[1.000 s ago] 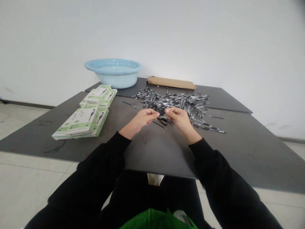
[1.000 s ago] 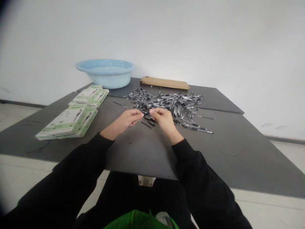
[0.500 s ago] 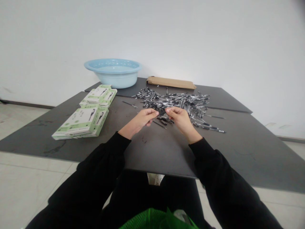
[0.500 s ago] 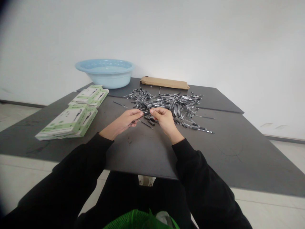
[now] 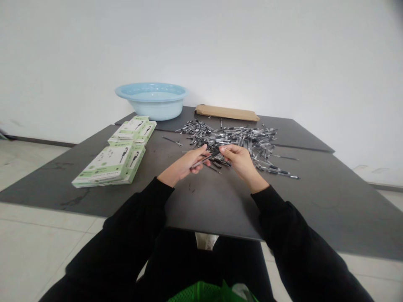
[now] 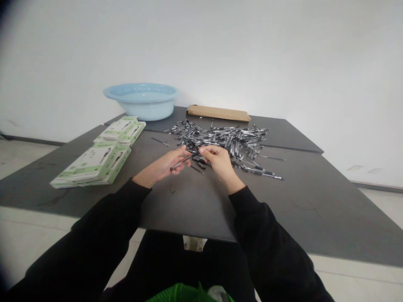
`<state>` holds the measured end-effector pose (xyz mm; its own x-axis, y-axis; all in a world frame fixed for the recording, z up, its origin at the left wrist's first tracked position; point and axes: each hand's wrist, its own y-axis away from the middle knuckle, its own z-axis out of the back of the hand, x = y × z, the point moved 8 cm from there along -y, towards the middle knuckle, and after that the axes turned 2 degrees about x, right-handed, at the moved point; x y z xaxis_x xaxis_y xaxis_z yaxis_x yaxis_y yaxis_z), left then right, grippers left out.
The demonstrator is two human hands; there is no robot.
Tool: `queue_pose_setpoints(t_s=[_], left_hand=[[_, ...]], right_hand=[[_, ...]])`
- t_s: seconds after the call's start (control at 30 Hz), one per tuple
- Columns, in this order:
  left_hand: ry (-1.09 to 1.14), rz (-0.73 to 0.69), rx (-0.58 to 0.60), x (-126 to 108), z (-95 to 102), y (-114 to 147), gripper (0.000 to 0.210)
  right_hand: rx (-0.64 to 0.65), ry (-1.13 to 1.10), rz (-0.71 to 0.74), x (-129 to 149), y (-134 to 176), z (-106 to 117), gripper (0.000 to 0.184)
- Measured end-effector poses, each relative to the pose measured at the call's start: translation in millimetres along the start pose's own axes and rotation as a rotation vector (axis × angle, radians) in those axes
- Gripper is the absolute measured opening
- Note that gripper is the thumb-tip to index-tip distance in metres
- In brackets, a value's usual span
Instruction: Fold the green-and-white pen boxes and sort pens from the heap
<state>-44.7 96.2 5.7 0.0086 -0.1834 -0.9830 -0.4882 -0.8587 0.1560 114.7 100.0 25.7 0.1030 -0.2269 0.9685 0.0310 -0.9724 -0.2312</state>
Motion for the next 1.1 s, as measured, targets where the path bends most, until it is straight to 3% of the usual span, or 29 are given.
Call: queue_pose_setpoints(t_s=[0.1,0.2,0.33,0.47,0.53,0.87,0.93,1.03,1.1], left_hand=[[-0.016,0.033,0.087,4,-5.8,-1,0.045],[-0.09,-0.079,0.007,-3,0.7,-2,0.033],[-0.074,-0.129,-0.081,-8,8.4,0,0.034],[0.051,0.054,0.067,4,-2.2,0,0.045],[0.044,0.046,0.106,3,-5.0,1,0.041],[-0.187,-0.17,-0.126,-13,9.4,2,0.036],[-0.117,-0.108,-0.069,-7,4.7,2,0.036],[0.047,0.04,0.15,5,-12.0,4,0.039],[0.101,0.045,0.231,5,-16.8,6,0.035]], right_hand=[[-0.008,-0.017,-0.02,-1,0,1,0.035],[-0.017,-0.026,-0.032,-2,0,2,0.036],[-0.006,-0.033,-0.017,-1,0,2,0.033],[-0.005,-0.029,-0.016,-3,0,3,0.031],[-0.004,-0.026,-0.012,-3,0,4,0.031],[-0.063,-0.059,0.023,2,3,3,0.031],[-0.07,-0.044,0.02,2,3,3,0.032],[-0.056,-0.021,0.013,2,3,3,0.034],[-0.038,-0.016,0.022,3,3,3,0.034]])
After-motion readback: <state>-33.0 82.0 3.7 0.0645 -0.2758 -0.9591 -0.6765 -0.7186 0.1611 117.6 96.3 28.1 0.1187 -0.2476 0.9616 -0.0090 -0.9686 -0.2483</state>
